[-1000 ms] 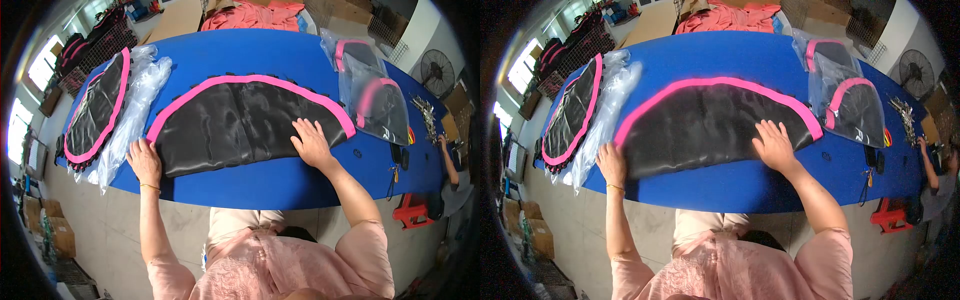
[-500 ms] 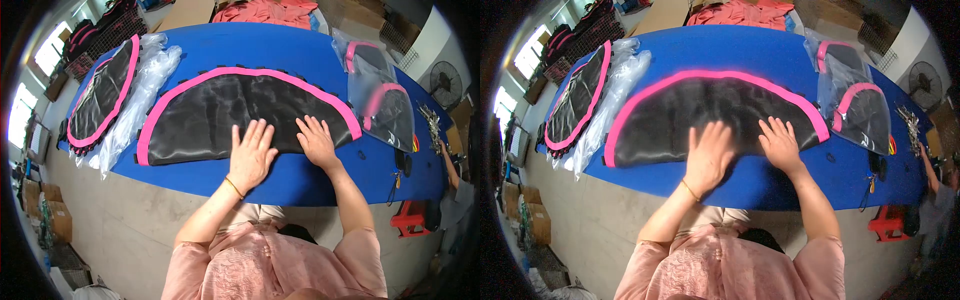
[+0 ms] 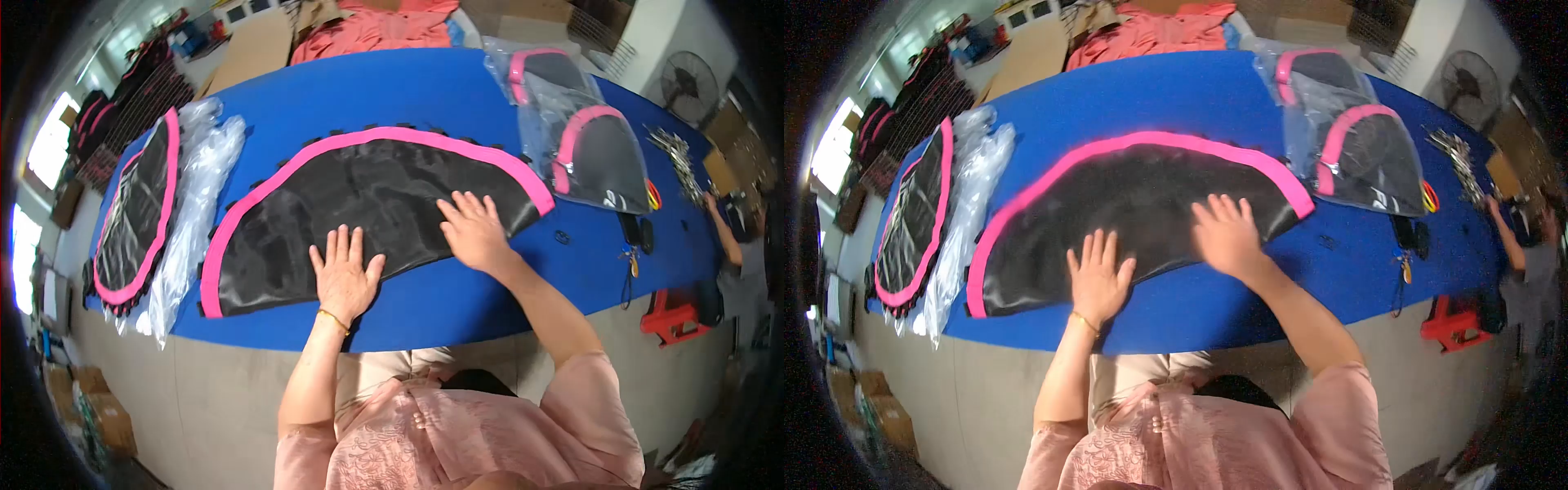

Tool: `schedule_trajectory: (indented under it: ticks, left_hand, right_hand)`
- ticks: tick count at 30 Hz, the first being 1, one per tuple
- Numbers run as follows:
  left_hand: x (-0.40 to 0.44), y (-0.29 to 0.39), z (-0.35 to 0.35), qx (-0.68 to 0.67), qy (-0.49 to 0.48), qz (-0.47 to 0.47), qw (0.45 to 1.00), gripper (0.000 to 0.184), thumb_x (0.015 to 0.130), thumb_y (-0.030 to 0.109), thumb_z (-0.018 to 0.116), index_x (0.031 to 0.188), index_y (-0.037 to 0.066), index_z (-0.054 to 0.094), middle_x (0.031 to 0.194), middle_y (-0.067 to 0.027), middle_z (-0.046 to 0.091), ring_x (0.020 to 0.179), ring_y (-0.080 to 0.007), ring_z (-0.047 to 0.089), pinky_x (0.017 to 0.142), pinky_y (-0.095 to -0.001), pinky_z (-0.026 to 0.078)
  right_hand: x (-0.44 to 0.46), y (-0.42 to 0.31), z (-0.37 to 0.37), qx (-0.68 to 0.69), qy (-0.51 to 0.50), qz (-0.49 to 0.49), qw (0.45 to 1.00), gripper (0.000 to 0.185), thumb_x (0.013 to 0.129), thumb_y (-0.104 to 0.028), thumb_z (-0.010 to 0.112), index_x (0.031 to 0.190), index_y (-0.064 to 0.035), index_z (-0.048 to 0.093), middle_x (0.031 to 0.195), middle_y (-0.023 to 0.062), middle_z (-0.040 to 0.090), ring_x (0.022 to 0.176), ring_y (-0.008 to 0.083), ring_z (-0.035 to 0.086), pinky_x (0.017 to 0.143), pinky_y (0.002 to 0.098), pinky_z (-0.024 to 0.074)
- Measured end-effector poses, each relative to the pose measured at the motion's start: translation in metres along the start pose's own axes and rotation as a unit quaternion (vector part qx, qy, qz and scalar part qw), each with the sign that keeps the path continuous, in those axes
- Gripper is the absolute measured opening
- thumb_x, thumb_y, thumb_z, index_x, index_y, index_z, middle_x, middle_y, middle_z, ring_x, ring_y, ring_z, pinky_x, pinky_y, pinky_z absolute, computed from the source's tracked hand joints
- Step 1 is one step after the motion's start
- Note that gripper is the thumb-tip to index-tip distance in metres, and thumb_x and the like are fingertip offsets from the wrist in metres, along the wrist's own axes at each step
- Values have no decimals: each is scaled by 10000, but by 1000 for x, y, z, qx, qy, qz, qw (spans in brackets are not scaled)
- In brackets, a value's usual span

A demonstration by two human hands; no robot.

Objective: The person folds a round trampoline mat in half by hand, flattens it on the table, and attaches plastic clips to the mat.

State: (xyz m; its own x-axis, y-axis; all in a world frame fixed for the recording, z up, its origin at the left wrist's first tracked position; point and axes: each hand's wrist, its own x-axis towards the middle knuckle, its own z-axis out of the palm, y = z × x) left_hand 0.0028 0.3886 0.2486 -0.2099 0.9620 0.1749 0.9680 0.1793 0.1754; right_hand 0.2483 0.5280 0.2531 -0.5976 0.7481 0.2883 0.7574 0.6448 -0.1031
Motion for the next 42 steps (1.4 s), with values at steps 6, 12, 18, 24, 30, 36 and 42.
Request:
schedule_trajectory:
  ticks: [6, 12, 18, 24, 30, 36, 42]
  left_hand:
    - [2, -2, 1, 31, -17, -1, 999, 727, 1059, 574, 409, 1602, 91, 415, 1673, -186, 361, 1564, -358, 299, 1258, -640, 143]
    - [3, -4, 3, 39, -24, -1, 999, 739, 1066, 592, 384, 1615, 98, 395, 1683, -182, 346, 1573, -349, 281, 1260, -635, 135]
    - [1, 0, 0, 25, -34, 2, 999, 756, 1064, 601, 381, 1623, 92, 378, 1687, -182, 337, 1581, -348, 262, 1260, -639, 124]
    - [1, -3, 4, -3, -17, 9, 1000, 751, 1052, 594, 429, 1609, 91, 402, 1682, -192, 341, 1575, -359, 269, 1254, -651, 121]
    - [-6, -24, -7, -56, 20, 37, 998, 640, 1071, 483, 486, 1549, 58, 474, 1612, -199, 439, 1540, -370, 338, 1254, -649, 155]
    - [-25, -108, -49, 171, 138, -59, 974, 578, 1037, 464, 543, 1480, 94, 559, 1580, -172, 479, 1497, -397, 366, 1225, -706, 127]
    - [-43, -165, -37, 143, 20, -177, 974, 640, 1075, 566, 400, 1596, 196, 443, 1669, -149, 376, 1554, -422, 278, 1224, -715, 108]
  right_hand:
    - [31, -70, -13, 37, -37, -34, 998, 581, 1051, -406, 524, 1559, -134, 453, 1592, 198, 437, 1520, 380, 337, 1235, 639, 181]
    - [32, -52, -1, 30, -26, -56, 998, 571, 1052, -475, 505, 1528, -159, 510, 1582, 166, 456, 1516, 374, 335, 1228, 660, 173]
    - [19, 77, -13, -118, 53, 60, 990, 550, 1052, -481, 495, 1513, -182, 532, 1605, 177, 444, 1524, 393, 345, 1245, 633, 175]
    - [15, 85, 7, -66, -20, 141, 988, 649, 1074, -565, 411, 1624, -221, 399, 1693, 219, 295, 1579, 359, 267, 1267, 631, 102]
    - [16, 82, -1, -67, -56, 153, 984, 659, 1079, -563, 397, 1647, -231, 350, 1712, 209, 257, 1599, 348, 223, 1276, 616, 93]
    - [16, 85, 5, -101, -31, 134, 985, 637, 1081, -532, 431, 1637, -225, 374, 1689, 215, 307, 1563, 367, 305, 1259, 629, 153]
    - [15, 84, 1, -106, -26, 126, 986, 637, 1086, -529, 427, 1637, -213, 375, 1682, 214, 319, 1557, 373, 313, 1249, 635, 175]
